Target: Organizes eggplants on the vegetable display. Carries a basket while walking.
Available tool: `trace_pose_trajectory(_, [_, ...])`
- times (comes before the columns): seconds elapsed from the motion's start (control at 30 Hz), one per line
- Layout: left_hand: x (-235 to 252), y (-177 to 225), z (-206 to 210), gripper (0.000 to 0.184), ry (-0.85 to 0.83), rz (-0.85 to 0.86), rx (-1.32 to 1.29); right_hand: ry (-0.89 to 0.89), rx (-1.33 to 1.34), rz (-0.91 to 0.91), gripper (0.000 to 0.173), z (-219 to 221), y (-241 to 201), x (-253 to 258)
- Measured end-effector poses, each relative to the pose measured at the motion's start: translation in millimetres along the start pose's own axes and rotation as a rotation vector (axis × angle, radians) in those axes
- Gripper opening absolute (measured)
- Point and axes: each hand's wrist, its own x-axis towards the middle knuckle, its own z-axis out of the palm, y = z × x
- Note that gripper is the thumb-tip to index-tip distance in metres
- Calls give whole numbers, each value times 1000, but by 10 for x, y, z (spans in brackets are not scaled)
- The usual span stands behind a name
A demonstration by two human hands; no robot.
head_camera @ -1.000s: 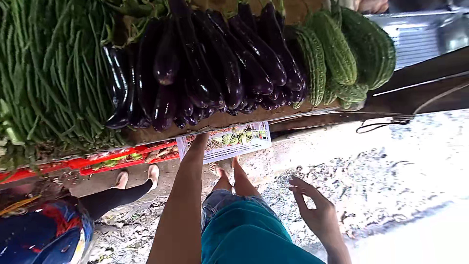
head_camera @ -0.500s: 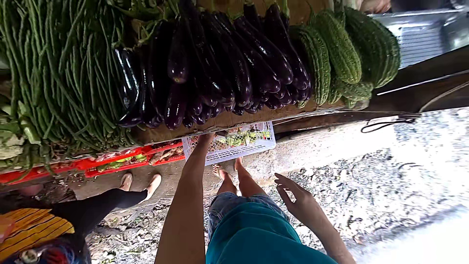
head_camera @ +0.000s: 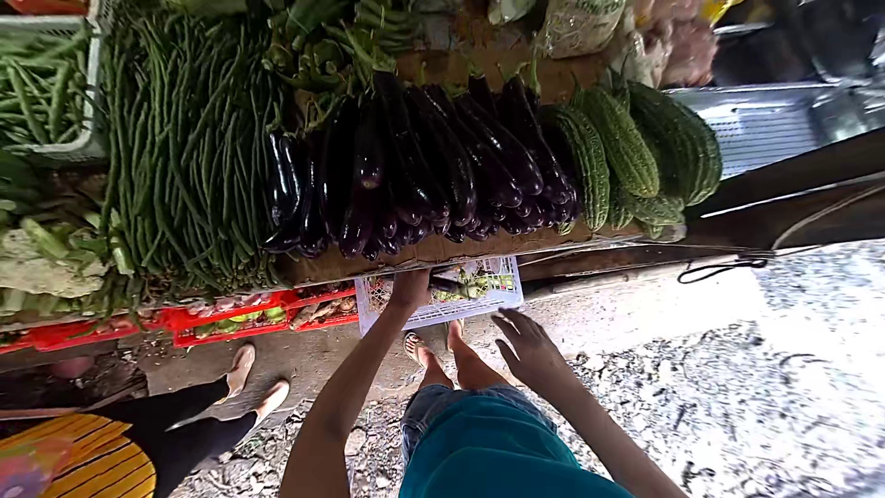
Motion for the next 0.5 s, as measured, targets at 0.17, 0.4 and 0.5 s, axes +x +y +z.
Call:
trace_pose_trajectory(0.17, [-739,106,-316,61,151,383,22,-95,-157,-223,73,-101,89,584])
trace_pose_trajectory(0.4, [-1371,136,-469,47,462,478,-808,-422,133,-415,49,-961,-67,652])
trace_pose_trajectory(0.5, [-1641,258,-832,27,608,413,-1164,-317,216,-462,43,-1543,-95,571])
